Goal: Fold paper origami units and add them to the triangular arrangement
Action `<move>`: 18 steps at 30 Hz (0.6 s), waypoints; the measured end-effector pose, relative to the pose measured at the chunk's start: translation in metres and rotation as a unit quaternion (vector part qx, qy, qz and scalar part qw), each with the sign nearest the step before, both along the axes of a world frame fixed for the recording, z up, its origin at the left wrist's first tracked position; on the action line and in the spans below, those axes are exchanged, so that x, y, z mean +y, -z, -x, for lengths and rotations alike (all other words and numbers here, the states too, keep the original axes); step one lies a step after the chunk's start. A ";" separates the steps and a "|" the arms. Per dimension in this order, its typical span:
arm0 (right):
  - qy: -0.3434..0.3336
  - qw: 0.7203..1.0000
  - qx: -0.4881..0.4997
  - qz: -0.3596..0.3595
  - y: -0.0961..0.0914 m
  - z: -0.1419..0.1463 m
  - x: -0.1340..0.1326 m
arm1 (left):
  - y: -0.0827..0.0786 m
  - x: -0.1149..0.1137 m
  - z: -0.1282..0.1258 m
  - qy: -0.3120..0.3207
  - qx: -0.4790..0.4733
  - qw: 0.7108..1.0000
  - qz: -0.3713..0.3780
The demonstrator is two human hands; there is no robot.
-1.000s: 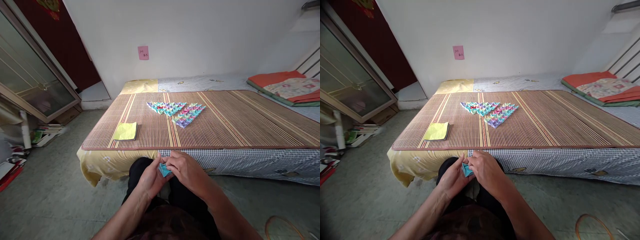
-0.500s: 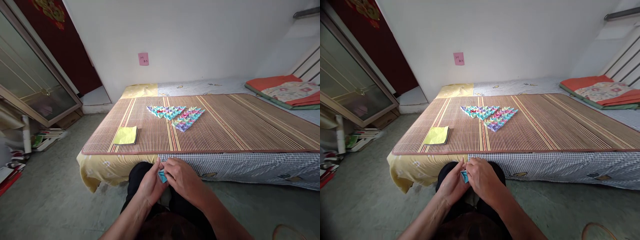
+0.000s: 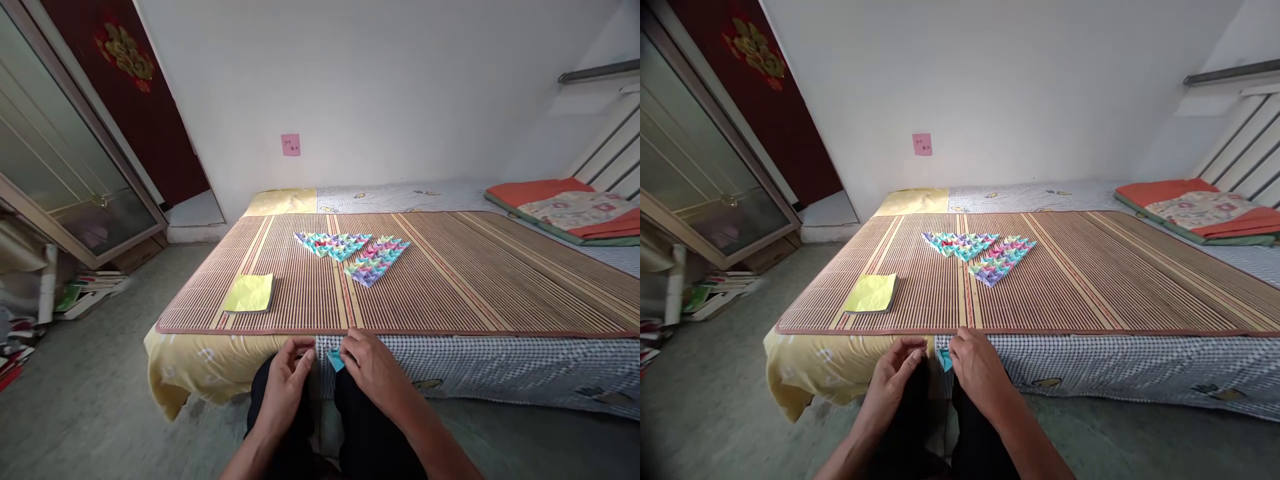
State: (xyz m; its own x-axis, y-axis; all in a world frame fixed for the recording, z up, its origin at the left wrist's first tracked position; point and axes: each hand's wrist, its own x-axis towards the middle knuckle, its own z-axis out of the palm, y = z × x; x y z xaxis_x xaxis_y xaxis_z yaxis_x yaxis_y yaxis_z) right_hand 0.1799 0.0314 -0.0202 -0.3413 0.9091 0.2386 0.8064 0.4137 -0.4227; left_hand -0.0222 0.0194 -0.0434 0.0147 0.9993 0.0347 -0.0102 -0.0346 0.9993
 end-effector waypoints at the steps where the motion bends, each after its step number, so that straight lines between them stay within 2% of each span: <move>1: -0.001 1.000 -0.006 -0.001 0.002 -0.001 0.006 | 0.006 0.002 0.004 -0.017 0.035 0.999 -0.010; 4: -0.004 1.000 -0.019 -0.011 0.002 -0.009 0.032 | 0.033 0.004 0.015 -0.061 0.109 0.992 -0.017; 9: -0.002 0.998 -0.054 -0.032 -0.006 -0.023 0.100 | 0.075 -0.003 0.024 -0.064 0.214 0.974 -0.049; 14: 0.015 0.994 -0.102 -0.027 -0.010 -0.030 0.185 | 0.092 0.001 0.024 -0.075 0.271 0.955 -0.093; 18: 0.021 0.991 -0.133 -0.006 -0.002 -0.025 0.247 | 0.099 0.010 0.026 -0.091 0.279 0.951 -0.100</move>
